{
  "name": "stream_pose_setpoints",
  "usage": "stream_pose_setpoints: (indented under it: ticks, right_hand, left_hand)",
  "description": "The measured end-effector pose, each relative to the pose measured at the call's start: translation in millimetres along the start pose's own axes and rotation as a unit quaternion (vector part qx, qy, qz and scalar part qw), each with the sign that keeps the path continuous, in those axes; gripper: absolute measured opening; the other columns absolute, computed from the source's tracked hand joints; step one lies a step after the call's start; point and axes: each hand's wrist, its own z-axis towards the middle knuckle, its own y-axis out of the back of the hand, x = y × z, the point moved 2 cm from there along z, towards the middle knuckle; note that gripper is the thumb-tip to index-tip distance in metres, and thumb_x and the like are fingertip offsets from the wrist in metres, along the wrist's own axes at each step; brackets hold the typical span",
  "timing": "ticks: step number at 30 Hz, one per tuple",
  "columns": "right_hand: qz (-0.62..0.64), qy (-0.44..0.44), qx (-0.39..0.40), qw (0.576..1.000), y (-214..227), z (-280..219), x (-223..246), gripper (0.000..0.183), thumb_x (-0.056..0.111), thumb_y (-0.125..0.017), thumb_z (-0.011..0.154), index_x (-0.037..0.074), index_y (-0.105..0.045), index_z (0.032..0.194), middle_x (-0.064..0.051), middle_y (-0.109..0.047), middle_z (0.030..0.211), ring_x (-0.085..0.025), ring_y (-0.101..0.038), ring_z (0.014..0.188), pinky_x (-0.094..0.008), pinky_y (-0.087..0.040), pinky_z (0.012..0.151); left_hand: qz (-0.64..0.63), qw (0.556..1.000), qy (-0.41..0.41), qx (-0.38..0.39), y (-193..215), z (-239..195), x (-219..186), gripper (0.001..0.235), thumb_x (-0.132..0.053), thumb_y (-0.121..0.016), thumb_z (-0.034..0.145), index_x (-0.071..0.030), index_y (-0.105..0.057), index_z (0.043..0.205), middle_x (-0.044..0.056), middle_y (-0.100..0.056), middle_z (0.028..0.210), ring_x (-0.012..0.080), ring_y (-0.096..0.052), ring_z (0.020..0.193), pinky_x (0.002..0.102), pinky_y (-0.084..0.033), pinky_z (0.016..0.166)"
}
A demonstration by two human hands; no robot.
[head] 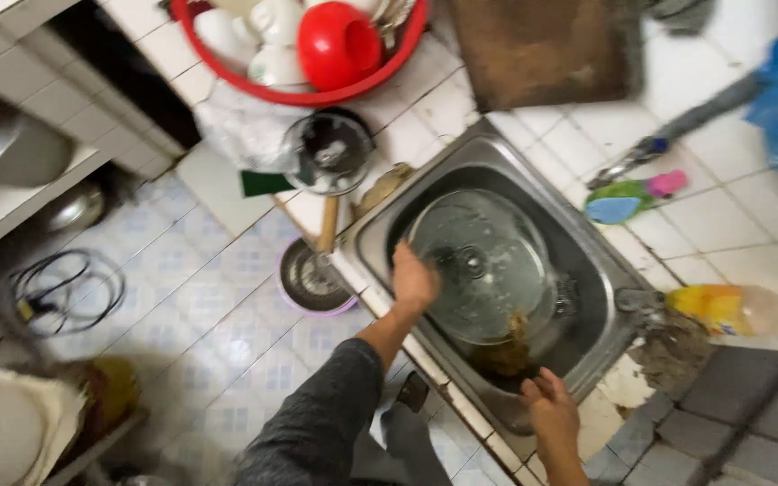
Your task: Scrubbing a glass pot lid and a small frying pan in a sink using a scouring pad
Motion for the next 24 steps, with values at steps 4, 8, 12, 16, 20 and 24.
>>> stream_pose_setpoints:
  ticks: [4,8,12,16,20,24]
  right_hand:
    - [0.046,0.009,0.016,0.999,-3,-13,-14,0.052,0.007,-0.062,0.097,-0.002,-0.049,0.147,-0.021,-0.057,0.14,-0.031,-0.064,0.107,-0.04,-0.054,0.097]
    - [0.058,0.036,0.032,0.997,-1,11,-44,0.05,0.007,-0.063,0.098,-0.004,-0.05,0.146,-0.021,-0.059,0.133,-0.036,-0.065,0.097,-0.043,-0.055,0.087]
    - [0.018,0.018,0.027,0.999,6,-10,-23,0.047,0.009,-0.062,0.101,0.001,-0.052,0.146,-0.017,-0.061,0.131,-0.032,-0.067,0.095,-0.042,-0.057,0.086]
    - [0.004,0.052,0.039,0.998,14,10,-33,0.045,0.01,-0.064,0.101,0.002,-0.055,0.144,-0.017,-0.061,0.132,-0.031,-0.067,0.099,-0.041,-0.057,0.088]
    - [-0.114,0.102,0.008,0.988,24,19,-36,0.048,0.024,-0.067,0.096,0.013,-0.06,0.142,-0.007,-0.065,0.134,-0.026,-0.065,0.11,-0.039,-0.048,0.102]
    - [-0.249,0.187,0.026,0.95,22,-19,-24,0.058,0.041,-0.064,0.093,0.025,-0.054,0.149,-0.006,-0.067,0.131,-0.028,-0.06,0.122,-0.051,-0.045,0.108]
  left_hand:
    - [0.009,0.998,0.03,0.054,62,-44,-66,0.091,-0.006,-0.063,0.078,0.003,-0.015,0.155,0.027,-0.027,0.155,0.0438,-0.037,0.138,0.042,-0.03,0.119]
    - [0.138,0.98,0.03,0.141,68,-65,-68,0.092,-0.025,-0.064,0.092,0.005,-0.007,0.157,0.021,-0.004,0.166,0.0332,-0.011,0.153,0.031,-0.013,0.125]
    - [0.069,0.986,0.034,0.151,106,-99,-107,0.078,-0.018,-0.066,0.094,0.003,-0.023,0.155,0.023,-0.003,0.168,0.0407,-0.009,0.154,0.044,-0.014,0.126]
    - [0.014,0.989,0.032,0.144,127,-126,-116,0.064,-0.025,-0.055,0.098,0.0,-0.032,0.153,0.02,-0.007,0.168,0.0411,-0.011,0.154,0.053,-0.014,0.125]
    - [-0.071,0.997,0.027,0.025,141,-145,-94,0.046,-0.028,-0.056,0.094,-0.009,-0.057,0.135,0.013,-0.036,0.16,0.0325,-0.034,0.146,0.059,-0.024,0.12]
    - [-0.082,0.994,0.07,-0.03,166,-164,-53,0.041,-0.03,-0.053,0.097,-0.009,-0.061,0.131,0.011,-0.049,0.152,0.0276,-0.046,0.139,0.052,-0.032,0.118]
